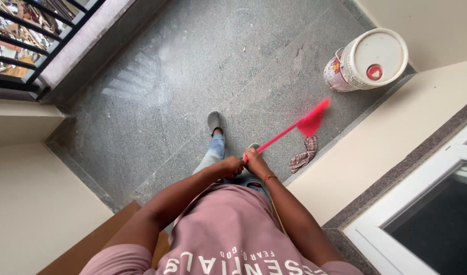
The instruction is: Sweeping the floor of a balcony using a long-handled broom.
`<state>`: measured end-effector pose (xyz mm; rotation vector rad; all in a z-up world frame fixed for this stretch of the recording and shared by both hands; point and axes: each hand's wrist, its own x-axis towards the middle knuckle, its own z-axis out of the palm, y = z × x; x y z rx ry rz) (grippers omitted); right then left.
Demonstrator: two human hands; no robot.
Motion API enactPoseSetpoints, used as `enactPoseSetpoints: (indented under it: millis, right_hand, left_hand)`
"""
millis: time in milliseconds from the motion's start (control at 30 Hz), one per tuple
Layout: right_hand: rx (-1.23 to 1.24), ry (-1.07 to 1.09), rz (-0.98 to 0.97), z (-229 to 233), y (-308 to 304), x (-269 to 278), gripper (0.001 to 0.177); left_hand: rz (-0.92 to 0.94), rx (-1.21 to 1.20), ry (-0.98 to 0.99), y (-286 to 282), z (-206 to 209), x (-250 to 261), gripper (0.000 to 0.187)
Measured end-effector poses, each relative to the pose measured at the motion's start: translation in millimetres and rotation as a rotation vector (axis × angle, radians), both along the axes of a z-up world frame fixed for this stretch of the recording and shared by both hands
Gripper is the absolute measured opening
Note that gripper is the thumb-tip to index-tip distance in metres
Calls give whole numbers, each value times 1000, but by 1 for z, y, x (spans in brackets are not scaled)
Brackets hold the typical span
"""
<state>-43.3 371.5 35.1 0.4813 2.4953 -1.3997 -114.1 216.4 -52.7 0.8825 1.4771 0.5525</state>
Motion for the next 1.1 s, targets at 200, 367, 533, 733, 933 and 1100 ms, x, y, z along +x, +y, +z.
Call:
enactPoseSetpoints:
  millis: [200,367,533,733,933,1100]
  right_hand:
    - [-24,180,123,-43,-6,-84,7]
    - [-228,247,414,-114,-29,-170,20]
    - [205,85,499,93,-33,-279,22]
    - [319,-65,435,138,-22,-307,24]
    - [223,-74,84,107,1,-268,16]
    - [127,103,-42,-3,-5,-232,15]
  left_hand:
    - [806,-614,-382,-3,98,-62,50]
    - [1049,-605,-275,-36,68,-90,52]
    - [1194,-432,-652,-65,131,-217,37]
    - [806,-472,-789,-57,211,-300,26]
    - [654,-431,-987,-11,133,-298,17]
    - [646,-585,-1074,-7,91,-285,24]
